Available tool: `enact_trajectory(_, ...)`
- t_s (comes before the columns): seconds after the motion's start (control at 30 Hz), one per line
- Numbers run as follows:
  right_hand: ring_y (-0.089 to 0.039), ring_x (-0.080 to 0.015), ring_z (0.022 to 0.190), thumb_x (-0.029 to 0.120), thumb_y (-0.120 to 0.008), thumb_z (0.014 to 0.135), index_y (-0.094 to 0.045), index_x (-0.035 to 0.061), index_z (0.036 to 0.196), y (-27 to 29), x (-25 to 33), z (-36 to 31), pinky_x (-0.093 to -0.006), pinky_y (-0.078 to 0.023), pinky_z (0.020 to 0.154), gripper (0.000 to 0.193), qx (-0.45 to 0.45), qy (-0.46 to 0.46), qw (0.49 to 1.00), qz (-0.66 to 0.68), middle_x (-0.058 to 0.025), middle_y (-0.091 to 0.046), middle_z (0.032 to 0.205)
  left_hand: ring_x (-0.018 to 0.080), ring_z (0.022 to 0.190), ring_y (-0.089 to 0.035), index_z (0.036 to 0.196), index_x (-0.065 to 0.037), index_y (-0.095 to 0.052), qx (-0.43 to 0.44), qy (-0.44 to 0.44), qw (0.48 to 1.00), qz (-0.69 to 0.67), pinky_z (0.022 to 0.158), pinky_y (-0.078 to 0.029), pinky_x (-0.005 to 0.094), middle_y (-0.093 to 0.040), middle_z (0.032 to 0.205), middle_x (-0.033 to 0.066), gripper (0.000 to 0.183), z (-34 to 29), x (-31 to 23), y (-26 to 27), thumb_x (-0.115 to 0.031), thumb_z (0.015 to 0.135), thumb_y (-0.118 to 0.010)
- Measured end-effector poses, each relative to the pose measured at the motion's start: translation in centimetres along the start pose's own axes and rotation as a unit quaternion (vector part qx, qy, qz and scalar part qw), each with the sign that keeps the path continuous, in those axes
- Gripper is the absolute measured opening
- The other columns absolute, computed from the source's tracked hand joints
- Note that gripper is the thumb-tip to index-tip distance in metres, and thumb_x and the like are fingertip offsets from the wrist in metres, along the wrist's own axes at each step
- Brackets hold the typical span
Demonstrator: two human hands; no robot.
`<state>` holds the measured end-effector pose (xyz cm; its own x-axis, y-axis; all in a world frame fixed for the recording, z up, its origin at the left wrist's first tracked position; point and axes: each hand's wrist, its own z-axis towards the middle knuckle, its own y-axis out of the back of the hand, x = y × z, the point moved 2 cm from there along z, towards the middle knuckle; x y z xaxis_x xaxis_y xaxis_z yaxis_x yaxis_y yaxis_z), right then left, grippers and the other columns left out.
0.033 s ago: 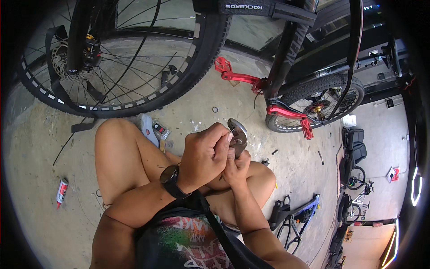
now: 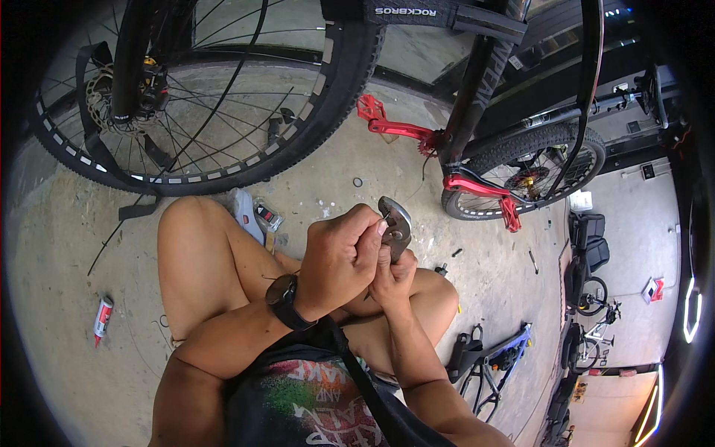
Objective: Adjusting and securing a bicycle cable using pliers.
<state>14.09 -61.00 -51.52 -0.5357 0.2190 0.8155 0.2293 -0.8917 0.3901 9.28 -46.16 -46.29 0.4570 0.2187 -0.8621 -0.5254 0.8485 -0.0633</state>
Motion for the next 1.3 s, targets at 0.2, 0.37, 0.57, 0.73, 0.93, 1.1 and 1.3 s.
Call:
enact_trajectory(0.2,-0.052,-0.0099,0.051,0.035,-0.056,0.105,-0.058,0.0027,0.069,0.0,1.2,0.4,-0.0280,-0.042,0.047,0.049,0.017,-0.033,0.998,0.052,-0.0007,-0.056,0.057,0.0176,0.051,-0.059,0.084,-0.002,-0.059,0.015,0.024,0.999,-0.020,0.049,-0.043,0.0304,-0.057,0.061,0.0093,0.014,-0.4,0.3,0.2,-0.008,0.097,-0.062)
enact_trajectory(0.37,-0.066,-0.0158,0.070,0.037,-0.054,0.105,-0.065,-0.0027,0.097,1.5,-0.8,0.4,-0.0277,-0.049,0.057,0.042,0.163,-0.136,0.961,0.176,-0.0079,-0.069,0.080,0.0138,0.056,-0.063,0.084,-0.002,-0.060,0.028,0.007,0.999,0.012,0.050,-0.046,0.0295,-0.062,0.066,0.0090,0.017,0.4,0.9,0.6,-0.010,0.099,-0.060)
enact_trajectory(0.57,-0.071,-0.0298,0.100,0.048,-0.047,0.105,-0.042,-0.0083,0.144,1.7,0.0,1.5,-0.0337,-0.059,0.074,0.068,0.176,-0.217,0.910,0.306,-0.0190,-0.071,0.109,0.0031,0.051,-0.029,0.102,-0.006,-0.058,0.094,0.303,0.899,-0.302,0.049,-0.024,0.0196,-0.035,0.063,-0.0073,0.023,2.7,2.0,3.2,-0.028,0.106,-0.052)
enact_trajectory(0.73,-0.069,-0.0230,0.083,0.054,-0.046,0.104,-0.045,-0.0058,0.143,1.5,0.0,1.9,-0.0311,-0.053,0.063,0.071,0.144,-0.241,0.930,0.238,-0.0139,-0.069,0.097,0.0030,0.052,-0.031,0.100,-0.007,-0.058,0.108,0.395,0.826,-0.388,0.048,-0.025,0.0200,-0.035,0.067,-0.0067,0.022,2.8,3.9,3.7,-0.027,0.105,-0.054)
enact_trajectory(0.93,-0.058,-0.0190,0.066,0.053,-0.044,0.104,-0.055,0.0095,0.116,3.0,-3.0,2.3,-0.0342,-0.052,0.059,0.047,-0.008,-0.384,0.765,0.517,-0.0070,-0.060,0.080,0.0028,0.052,-0.030,0.102,-0.008,-0.059,0.106,0.405,0.821,-0.388,0.048,-0.024,0.0194,-0.035,0.067,-0.0069,0.021,2.6,4.7,3.8,-0.028,0.105,-0.054)
enact_trajectory(1.1,-0.058,-0.0199,0.065,0.042,-0.050,0.105,-0.055,0.0062,0.097,0.2,-8.5,0.6,-0.0363,-0.053,0.064,0.037,0.088,-0.529,0.731,0.422,-0.0113,-0.063,0.086,0.0018,0.052,-0.029,0.102,-0.007,-0.060,0.080,0.380,0.884,-0.260,0.048,-0.024,0.0196,-0.037,0.067,-0.0071,0.021,3.5,5.0,4.5,-0.027,0.104,-0.055)
enact_trajectory(1.3,-0.062,-0.0244,0.061,0.045,-0.052,0.104,-0.055,0.0044,0.081,0.2,-3.7,0.8,-0.0389,-0.054,0.056,0.047,0.047,-0.336,0.803,0.490,-0.0163,-0.064,0.079,0.0020,0.053,-0.034,0.102,-0.005,-0.059,0.081,0.369,0.857,-0.351,0.048,-0.027,0.0187,-0.042,0.068,-0.0058,0.018,3.9,5.7,6.9,-0.023,0.103,-0.056)
